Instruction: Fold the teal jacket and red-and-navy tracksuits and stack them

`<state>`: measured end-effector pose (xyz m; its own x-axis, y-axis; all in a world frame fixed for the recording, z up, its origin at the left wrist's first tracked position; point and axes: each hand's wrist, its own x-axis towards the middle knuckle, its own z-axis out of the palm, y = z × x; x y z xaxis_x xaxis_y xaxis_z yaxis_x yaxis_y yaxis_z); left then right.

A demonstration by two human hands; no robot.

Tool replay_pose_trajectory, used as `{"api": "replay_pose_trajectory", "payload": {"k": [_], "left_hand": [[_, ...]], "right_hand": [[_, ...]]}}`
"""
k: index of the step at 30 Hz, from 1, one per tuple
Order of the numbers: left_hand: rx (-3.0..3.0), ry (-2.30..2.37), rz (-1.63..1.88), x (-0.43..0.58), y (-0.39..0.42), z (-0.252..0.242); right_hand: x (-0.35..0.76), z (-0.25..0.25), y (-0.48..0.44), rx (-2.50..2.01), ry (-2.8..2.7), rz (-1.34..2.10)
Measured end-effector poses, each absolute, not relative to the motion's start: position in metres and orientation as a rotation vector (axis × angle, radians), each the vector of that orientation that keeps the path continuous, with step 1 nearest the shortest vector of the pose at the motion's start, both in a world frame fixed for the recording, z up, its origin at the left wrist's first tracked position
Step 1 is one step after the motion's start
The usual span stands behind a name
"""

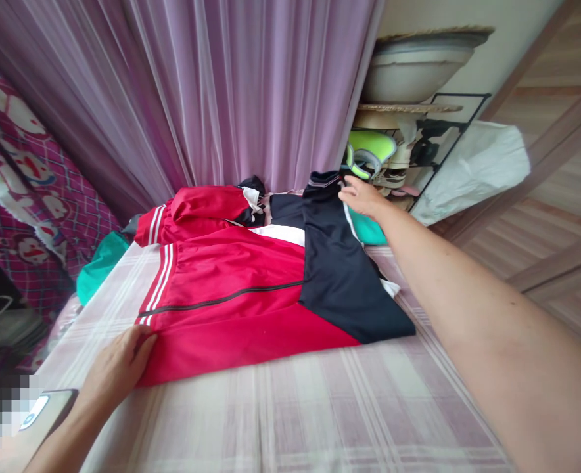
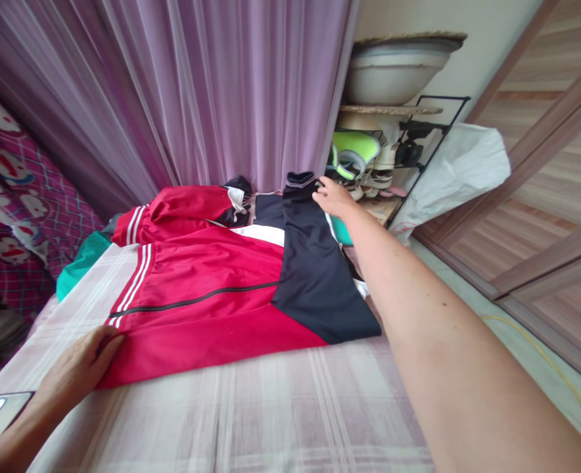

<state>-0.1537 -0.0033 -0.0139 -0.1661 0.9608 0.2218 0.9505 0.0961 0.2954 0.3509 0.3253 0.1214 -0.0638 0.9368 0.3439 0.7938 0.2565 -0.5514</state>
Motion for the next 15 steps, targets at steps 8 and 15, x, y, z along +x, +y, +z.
{"api": "replay_pose_trajectory", "payload": {"k": [8, 15], "left_hand": [[1.936, 2.292, 0.419, -0.150, 0.002, -0.005], [1.913, 2.307, 0.265, -0.143, 0.007, 0.006]], "right_hand": [[0.406, 0.045, 0.202, -1.941, -1.790, 0.188], [0.425, -0.021, 0.084, -1.914, -1.481, 0.266]]}}
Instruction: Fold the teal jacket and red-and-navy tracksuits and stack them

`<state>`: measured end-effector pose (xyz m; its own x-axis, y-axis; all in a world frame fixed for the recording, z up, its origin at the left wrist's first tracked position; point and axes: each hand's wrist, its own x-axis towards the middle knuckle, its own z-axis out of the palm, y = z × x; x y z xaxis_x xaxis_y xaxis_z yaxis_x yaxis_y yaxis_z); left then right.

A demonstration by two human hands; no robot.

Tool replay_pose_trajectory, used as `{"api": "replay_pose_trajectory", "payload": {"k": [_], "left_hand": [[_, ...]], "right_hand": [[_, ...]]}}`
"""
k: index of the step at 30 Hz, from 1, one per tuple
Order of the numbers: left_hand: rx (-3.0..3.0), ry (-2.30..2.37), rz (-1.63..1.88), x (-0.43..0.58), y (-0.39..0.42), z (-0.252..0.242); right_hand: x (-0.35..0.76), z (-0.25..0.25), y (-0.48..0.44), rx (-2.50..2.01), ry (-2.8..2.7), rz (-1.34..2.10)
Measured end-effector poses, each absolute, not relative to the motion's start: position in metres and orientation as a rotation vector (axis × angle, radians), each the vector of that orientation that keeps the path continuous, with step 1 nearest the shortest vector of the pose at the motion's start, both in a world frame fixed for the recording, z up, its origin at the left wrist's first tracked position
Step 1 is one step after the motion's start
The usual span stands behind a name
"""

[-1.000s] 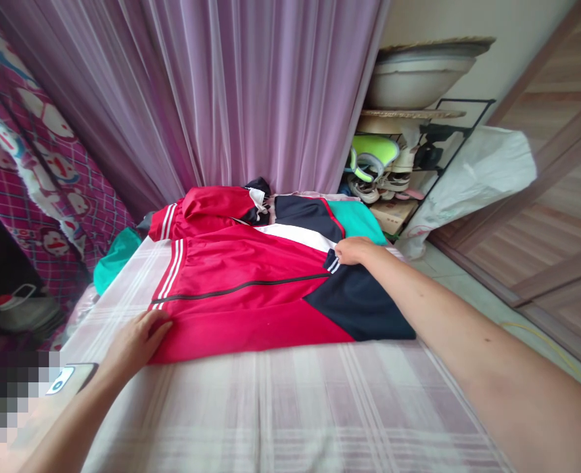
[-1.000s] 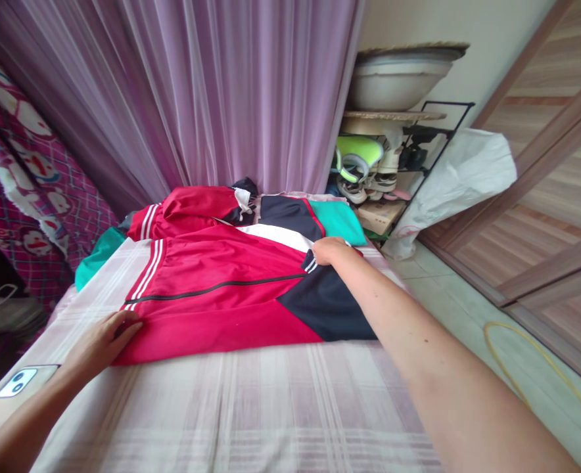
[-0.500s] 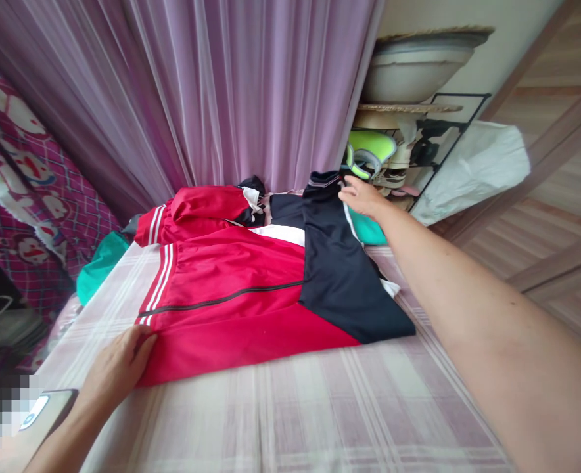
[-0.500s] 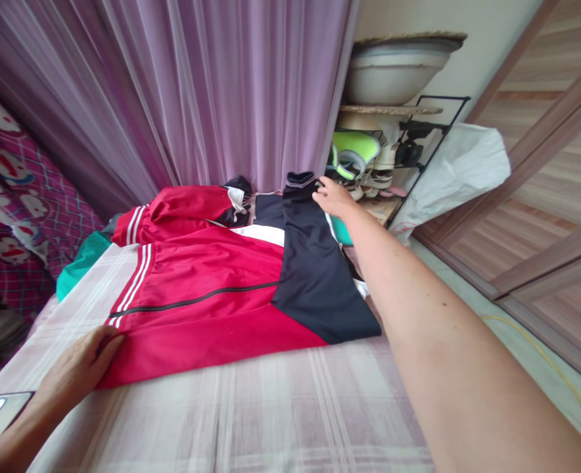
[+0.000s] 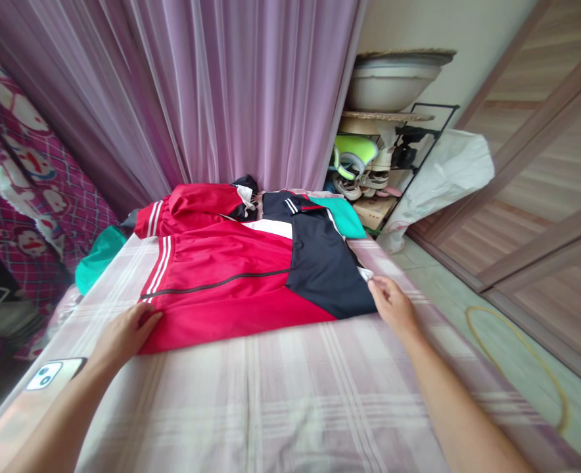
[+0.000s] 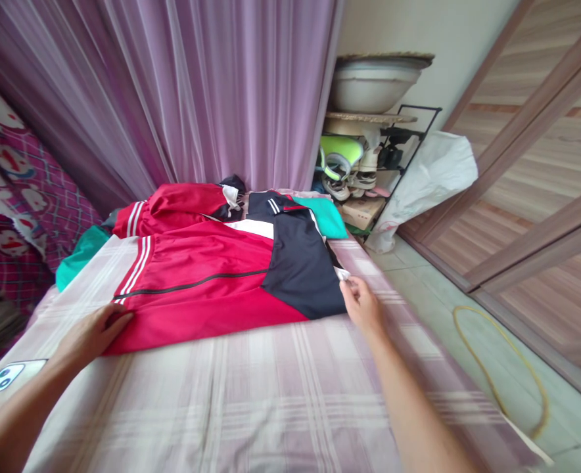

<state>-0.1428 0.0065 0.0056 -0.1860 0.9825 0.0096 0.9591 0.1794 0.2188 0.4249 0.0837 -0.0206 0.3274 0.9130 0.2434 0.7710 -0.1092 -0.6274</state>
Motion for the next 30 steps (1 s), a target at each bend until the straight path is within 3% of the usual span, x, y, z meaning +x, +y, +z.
{"api": "replay_pose_trajectory", "payload": {"k": [5, 11, 20, 25, 30], "left_hand": [[1.983, 2.337, 0.258, -0.141, 0.001, 0.005], [1.990, 2.453, 0.218, -0.135, -0.024, 0.007], [2.010, 2.409, -0.047, -0.132, -0.031, 0.029], [2.023, 2.551, 0.202, -0.109, -0.029, 0.025], [2.319, 2.295, 0.259, -0.063, -0.030, -0.006]], "right_hand": [[0.426, -0.038, 0.078, -1.700, -1.585, 0.347], [0.433, -0.030, 0.085, -2.016, -1.914, 0.073], [0.438, -0.040, 0.072, -2.023, -2.036, -0.169], [0.425, -0.024, 0.070, -1.789, -1.988, -0.302], [0.367, -0.015, 0.062, -1.625, -2.294, -0.203]]}}
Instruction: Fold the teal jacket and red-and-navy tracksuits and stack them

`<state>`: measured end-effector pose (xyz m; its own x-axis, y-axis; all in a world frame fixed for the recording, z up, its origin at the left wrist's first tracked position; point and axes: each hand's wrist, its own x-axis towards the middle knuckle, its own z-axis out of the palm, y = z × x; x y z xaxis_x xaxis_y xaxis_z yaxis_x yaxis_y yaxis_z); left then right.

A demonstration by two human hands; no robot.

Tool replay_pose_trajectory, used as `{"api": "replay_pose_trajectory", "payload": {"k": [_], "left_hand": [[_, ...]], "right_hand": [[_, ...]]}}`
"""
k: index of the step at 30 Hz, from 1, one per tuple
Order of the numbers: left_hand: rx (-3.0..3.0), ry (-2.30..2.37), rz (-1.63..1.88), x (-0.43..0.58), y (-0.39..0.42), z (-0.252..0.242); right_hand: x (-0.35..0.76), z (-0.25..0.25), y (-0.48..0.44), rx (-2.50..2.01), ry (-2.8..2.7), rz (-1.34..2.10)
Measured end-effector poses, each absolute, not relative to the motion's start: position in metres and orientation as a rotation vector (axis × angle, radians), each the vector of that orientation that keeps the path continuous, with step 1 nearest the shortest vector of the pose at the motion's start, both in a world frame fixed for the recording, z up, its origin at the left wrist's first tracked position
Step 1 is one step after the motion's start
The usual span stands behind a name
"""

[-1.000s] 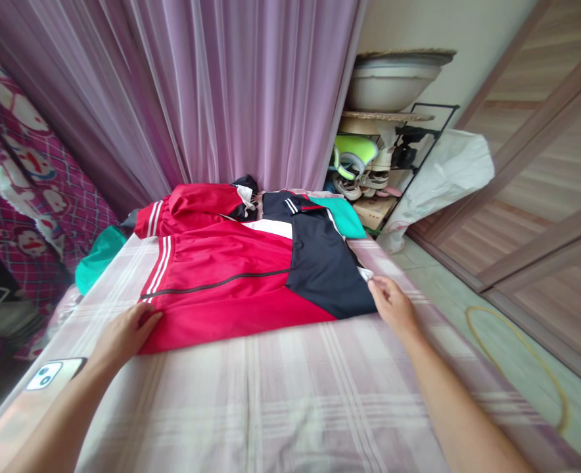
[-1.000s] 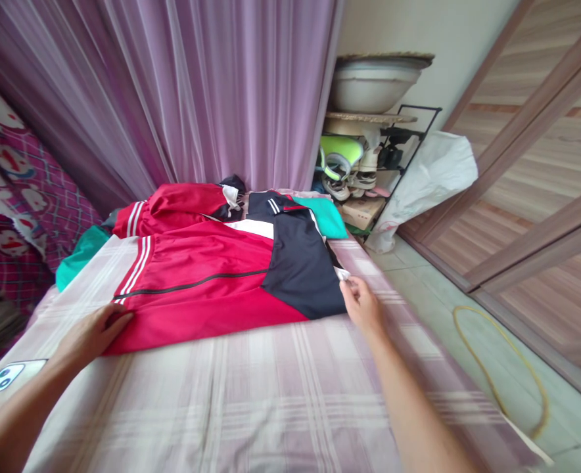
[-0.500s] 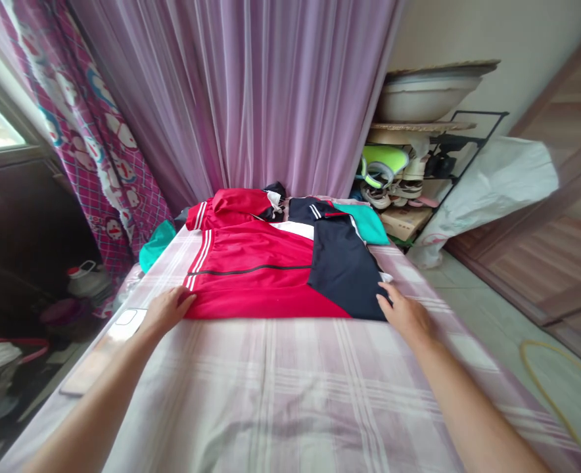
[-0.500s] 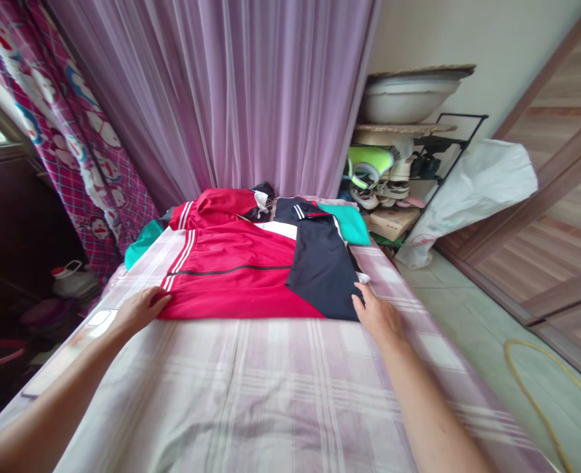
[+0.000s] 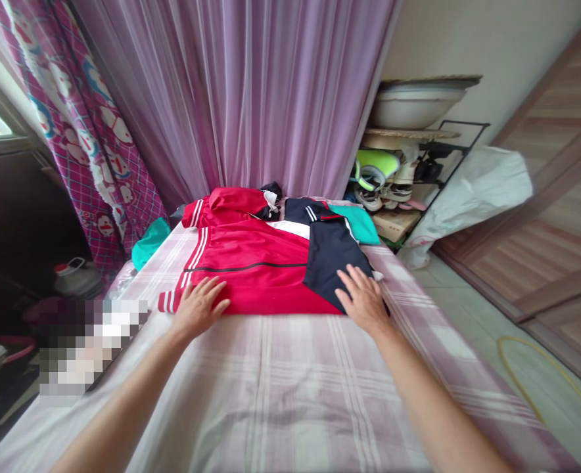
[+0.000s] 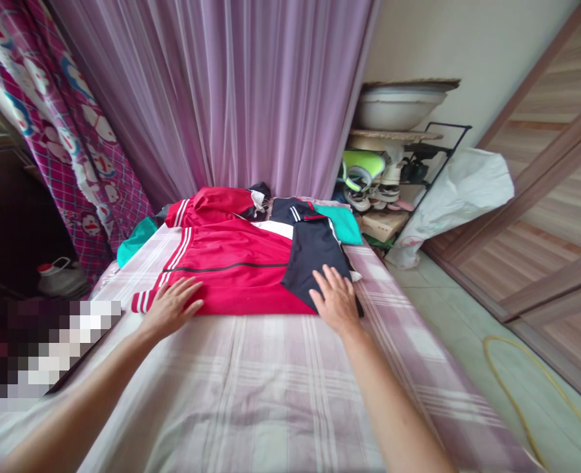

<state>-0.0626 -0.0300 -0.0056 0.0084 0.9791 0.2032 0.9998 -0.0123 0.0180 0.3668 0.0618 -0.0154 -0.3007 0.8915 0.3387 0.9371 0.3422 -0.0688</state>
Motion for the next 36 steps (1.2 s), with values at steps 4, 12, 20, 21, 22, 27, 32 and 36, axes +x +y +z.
{"api": "replay_pose_trajectory", "payload": {"k": [4, 12, 20, 21, 22, 27, 32, 36], "left_hand": [[-2.169, -2.163, -0.137, -0.048, -0.031, -0.026], [-2.467, -1.823, -0.286, -0.103, -0.048, -0.020], [-2.335, -2.030, -0.164, -0.115, -0.053, -0.006], [-2.309, -2.042, -0.170, -0.115, -0.055, -0.006], [-2.292, -2.041, -0.186, -0.116, -0.058, -0.006], [-2.349, -1.983, -0.287, -0.117, -0.073, -0.011], [-2.461, -2.046, -0.268, -0.104, -0.074, 0.012], [-2.558, -2.128, -0.223, -0.094, -0.066, 0.034]], "right_hand": [[0.344, -0.023, 0.060, -1.680, -2.569, 0.127], [0.416, -0.032, 0.055, -1.247, -2.596, 0.164], [0.410, -0.007, 0.056, -1.523, -2.554, -0.126], [0.411, -0.004, 0.053, -1.544, -2.574, -0.147], [0.414, -0.001, 0.050, -1.547, -2.597, -0.159], [0.438, -0.009, 0.030, -1.428, -2.602, -0.041], [0.445, -0.002, 0.030, -1.289, -2.550, 0.291], [0.434, 0.024, 0.053, -1.497, -2.331, 0.315]]}}
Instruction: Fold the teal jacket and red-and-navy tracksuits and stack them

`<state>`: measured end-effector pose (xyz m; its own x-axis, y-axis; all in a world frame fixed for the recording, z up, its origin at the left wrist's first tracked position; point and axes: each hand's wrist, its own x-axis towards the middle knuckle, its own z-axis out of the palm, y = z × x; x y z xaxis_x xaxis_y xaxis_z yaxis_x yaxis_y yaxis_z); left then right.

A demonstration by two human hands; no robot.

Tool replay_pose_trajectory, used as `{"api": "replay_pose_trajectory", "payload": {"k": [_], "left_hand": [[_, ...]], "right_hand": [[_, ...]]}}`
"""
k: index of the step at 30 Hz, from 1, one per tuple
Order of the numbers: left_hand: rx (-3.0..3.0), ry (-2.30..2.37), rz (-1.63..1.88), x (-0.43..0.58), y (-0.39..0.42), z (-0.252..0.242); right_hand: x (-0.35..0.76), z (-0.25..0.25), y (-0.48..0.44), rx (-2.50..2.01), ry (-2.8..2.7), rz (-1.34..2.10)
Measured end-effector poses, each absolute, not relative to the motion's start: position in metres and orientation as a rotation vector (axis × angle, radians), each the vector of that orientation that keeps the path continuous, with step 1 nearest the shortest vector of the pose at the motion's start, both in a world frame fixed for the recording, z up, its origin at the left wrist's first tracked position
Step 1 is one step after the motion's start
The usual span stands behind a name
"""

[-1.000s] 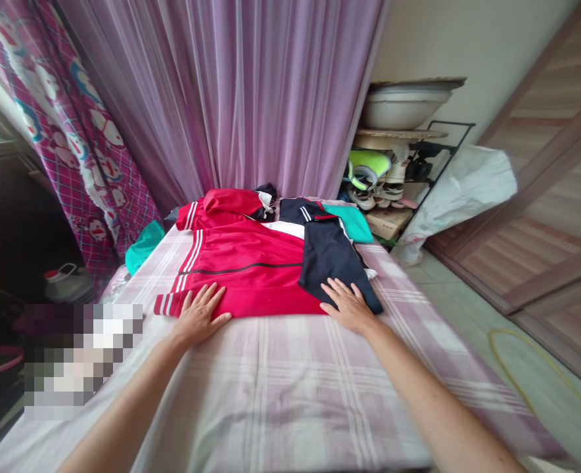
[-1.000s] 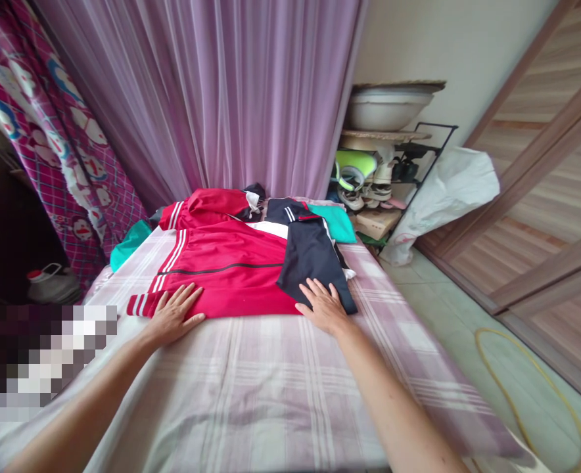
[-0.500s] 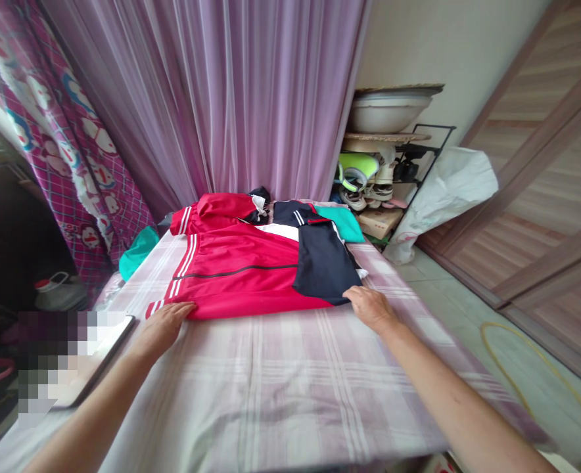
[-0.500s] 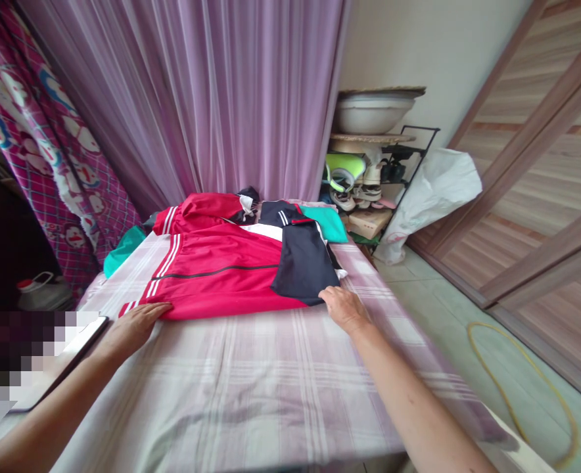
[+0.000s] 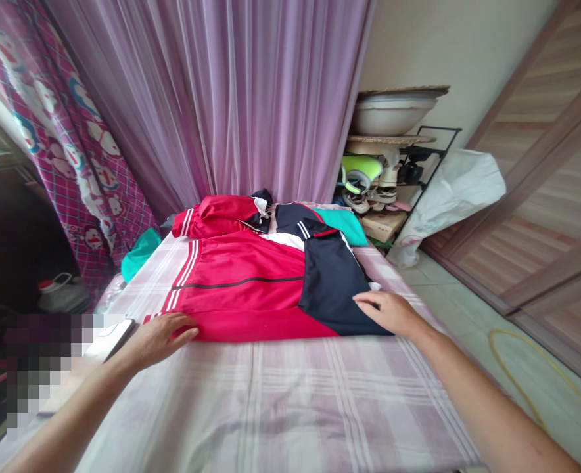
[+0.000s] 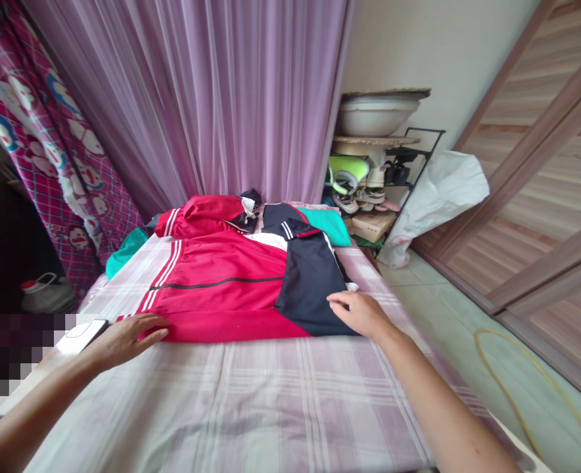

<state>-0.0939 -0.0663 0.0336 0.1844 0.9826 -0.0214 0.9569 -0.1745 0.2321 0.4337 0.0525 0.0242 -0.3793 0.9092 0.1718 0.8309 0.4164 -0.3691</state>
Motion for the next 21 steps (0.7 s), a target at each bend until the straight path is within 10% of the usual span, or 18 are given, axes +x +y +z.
{"api": "replay_pose_trajectory", "payload": {"k": [12, 21], "left_hand": [[2.253, 2.168, 0.550, -0.096, -0.037, -0.014], [2.275, 2.241, 0.728, -0.095, -0.050, -0.028]], "right_hand": [[0.320, 0.062, 0.225, -1.953, -2.215, 0.061], [0.305, 0.063, 0.309, -1.713, -1.941, 0.480]]}}
